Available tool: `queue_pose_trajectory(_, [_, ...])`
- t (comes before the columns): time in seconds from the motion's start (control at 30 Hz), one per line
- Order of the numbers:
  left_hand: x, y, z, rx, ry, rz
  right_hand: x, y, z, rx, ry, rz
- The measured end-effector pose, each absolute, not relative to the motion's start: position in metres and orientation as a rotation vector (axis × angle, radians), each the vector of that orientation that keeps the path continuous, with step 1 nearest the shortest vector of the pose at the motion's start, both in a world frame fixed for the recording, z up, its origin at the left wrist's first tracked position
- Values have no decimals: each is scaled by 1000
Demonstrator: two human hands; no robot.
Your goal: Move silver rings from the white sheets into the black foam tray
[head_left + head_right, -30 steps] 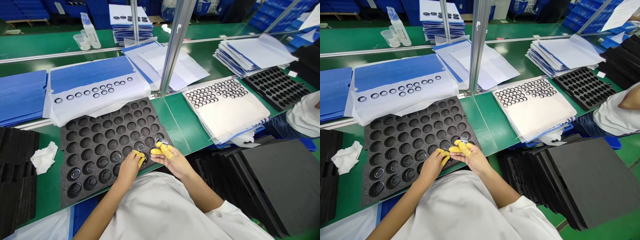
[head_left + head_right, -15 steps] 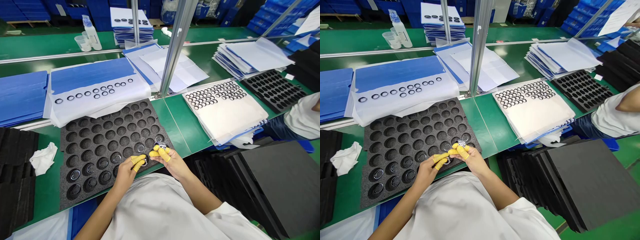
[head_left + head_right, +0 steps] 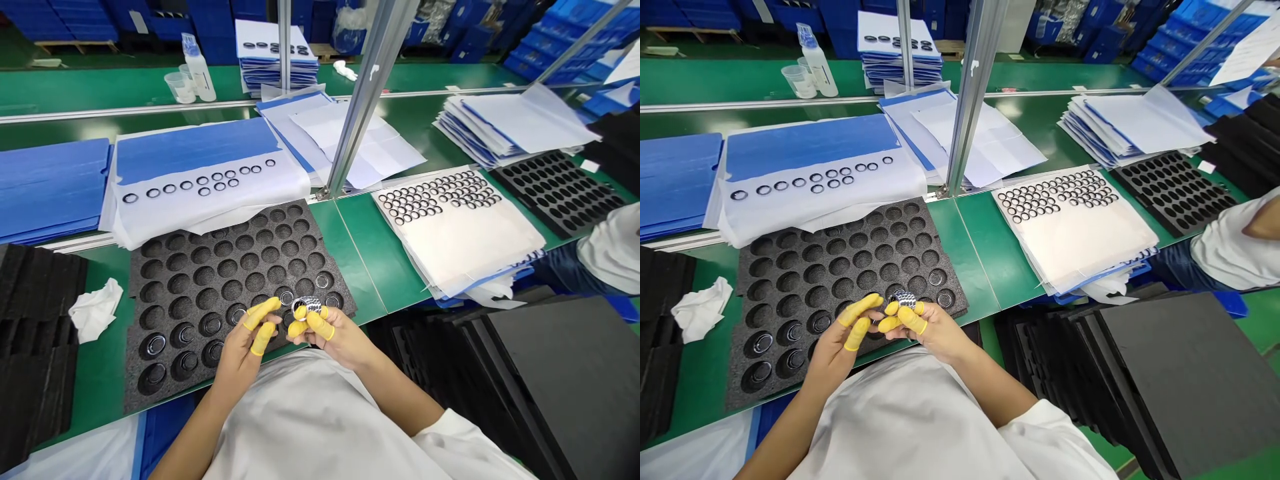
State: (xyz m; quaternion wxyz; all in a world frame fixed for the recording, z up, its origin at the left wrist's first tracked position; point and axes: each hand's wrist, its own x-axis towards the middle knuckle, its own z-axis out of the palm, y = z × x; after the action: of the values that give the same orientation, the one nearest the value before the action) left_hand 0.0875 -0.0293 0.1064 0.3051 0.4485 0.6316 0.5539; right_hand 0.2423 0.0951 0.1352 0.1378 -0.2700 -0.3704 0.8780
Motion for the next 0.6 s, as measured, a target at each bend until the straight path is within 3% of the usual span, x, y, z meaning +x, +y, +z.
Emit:
queue_pose_trajectory(0.3, [75,-28,145,1824,1658,1463,235,87,156,-735,-1178,2607])
queue_pose_trajectory(0.6, [79,-32,152,1816,1626,1551,238,82,163,-642,-1287,2629])
